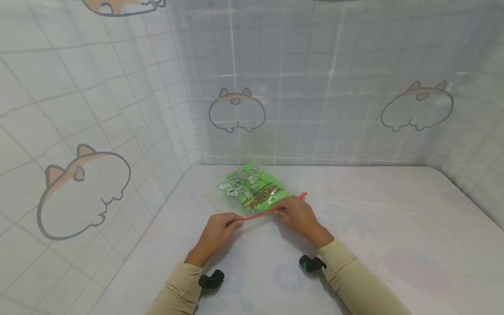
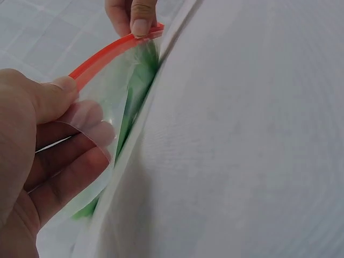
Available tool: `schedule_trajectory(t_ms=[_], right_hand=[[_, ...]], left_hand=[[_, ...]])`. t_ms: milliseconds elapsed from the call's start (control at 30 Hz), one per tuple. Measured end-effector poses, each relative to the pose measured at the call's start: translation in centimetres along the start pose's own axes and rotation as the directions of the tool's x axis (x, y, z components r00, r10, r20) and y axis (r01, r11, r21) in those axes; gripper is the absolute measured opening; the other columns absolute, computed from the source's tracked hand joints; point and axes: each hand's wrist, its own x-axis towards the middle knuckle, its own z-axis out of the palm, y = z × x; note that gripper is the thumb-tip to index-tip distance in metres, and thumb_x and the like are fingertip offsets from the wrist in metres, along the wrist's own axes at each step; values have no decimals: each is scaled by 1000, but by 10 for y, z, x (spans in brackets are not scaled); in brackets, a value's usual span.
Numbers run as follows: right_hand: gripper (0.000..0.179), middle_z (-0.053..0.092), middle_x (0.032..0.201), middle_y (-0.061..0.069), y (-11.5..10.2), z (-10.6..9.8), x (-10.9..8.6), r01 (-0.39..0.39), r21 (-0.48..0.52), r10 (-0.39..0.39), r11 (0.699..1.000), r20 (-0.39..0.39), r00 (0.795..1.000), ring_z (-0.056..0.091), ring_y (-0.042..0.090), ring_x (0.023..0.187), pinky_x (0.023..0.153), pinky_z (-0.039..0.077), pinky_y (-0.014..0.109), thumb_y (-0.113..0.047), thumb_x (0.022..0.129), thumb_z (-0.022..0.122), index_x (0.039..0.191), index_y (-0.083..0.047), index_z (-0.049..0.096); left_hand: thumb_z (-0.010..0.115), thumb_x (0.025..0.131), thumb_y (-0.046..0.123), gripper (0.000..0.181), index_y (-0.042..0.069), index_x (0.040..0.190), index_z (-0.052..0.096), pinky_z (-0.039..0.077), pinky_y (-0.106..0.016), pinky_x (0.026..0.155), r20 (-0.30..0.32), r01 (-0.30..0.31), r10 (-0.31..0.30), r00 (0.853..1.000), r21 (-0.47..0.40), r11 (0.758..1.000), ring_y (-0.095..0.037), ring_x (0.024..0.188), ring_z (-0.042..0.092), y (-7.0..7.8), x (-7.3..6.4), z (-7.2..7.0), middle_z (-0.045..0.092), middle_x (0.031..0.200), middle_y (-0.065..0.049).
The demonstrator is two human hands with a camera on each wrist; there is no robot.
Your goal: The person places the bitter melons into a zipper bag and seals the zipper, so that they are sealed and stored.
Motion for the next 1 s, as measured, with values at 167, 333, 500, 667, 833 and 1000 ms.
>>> schedule_trajectory(t_ms=[167, 333, 500, 667, 833, 1000], right_hand=[[13, 73, 94, -4, 4, -2, 0, -2, -4, 2, 1000, -4, 1000, 66, 18, 92, 78, 53, 39, -15, 83, 82, 97, -17, 80], [12, 73, 93, -4, 6, -6, 0, -2, 10, 2, 1000, -1, 1000, 66, 18, 91, 79, 53, 39, -16, 84, 81, 96, -16, 80], [11, 72, 91, -6, 10, -10, 0, 2, 28, -2, 1000, -21, 1000, 66, 16, 91, 78, 53, 39, -17, 83, 82, 94, -17, 81], [10, 72, 90, -5, 14, -13, 0, 41, 38, -40, 998, -29, 999, 66, 16, 88, 78, 52, 38, -16, 84, 82, 94, -16, 81], [11, 71, 88, -6, 20, -15, 0, 56, 23, -55, 998, -43, 998, 63, 16, 85, 76, 50, 37, -17, 84, 82, 95, -17, 81], [12, 71, 87, -7, 24, -18, 0, 56, 26, -55, 998, -44, 998, 61, 16, 84, 74, 50, 37, -18, 84, 82, 97, -17, 81]], left_hand=[[77, 88, 10, 8, 15, 93, 79, 54, -29, 70, -7, -17, 18, 1000, 10, 1000, -4, 78, 65, -1, -1, -1, 74, 86, 7], [77, 88, 9, 9, 16, 93, 79, 53, -28, 68, -6, -2, 2, 1000, 9, 1000, -4, 75, 63, -1, -1, -2, 73, 86, 9], [77, 88, 10, 8, 18, 92, 79, 51, -27, 66, -10, 16, -16, 1000, 0, 1000, -3, 73, 61, 1, 0, -5, 72, 84, 12], [76, 89, 13, 7, 19, 92, 79, 51, -28, 66, -16, 19, -19, 1000, 1, 1000, -3, 73, 60, 2, 0, -7, 71, 82, 14], [76, 89, 14, 6, 18, 92, 79, 51, -28, 65, -13, 26, -26, 1000, 2, 1000, -4, 71, 59, 3, 0, -9, 71, 82, 13], [76, 89, 14, 6, 19, 92, 79, 51, -29, 66, -16, 36, -36, 999, 12, 999, -3, 72, 60, 2, -1, -10, 71, 82, 14]])
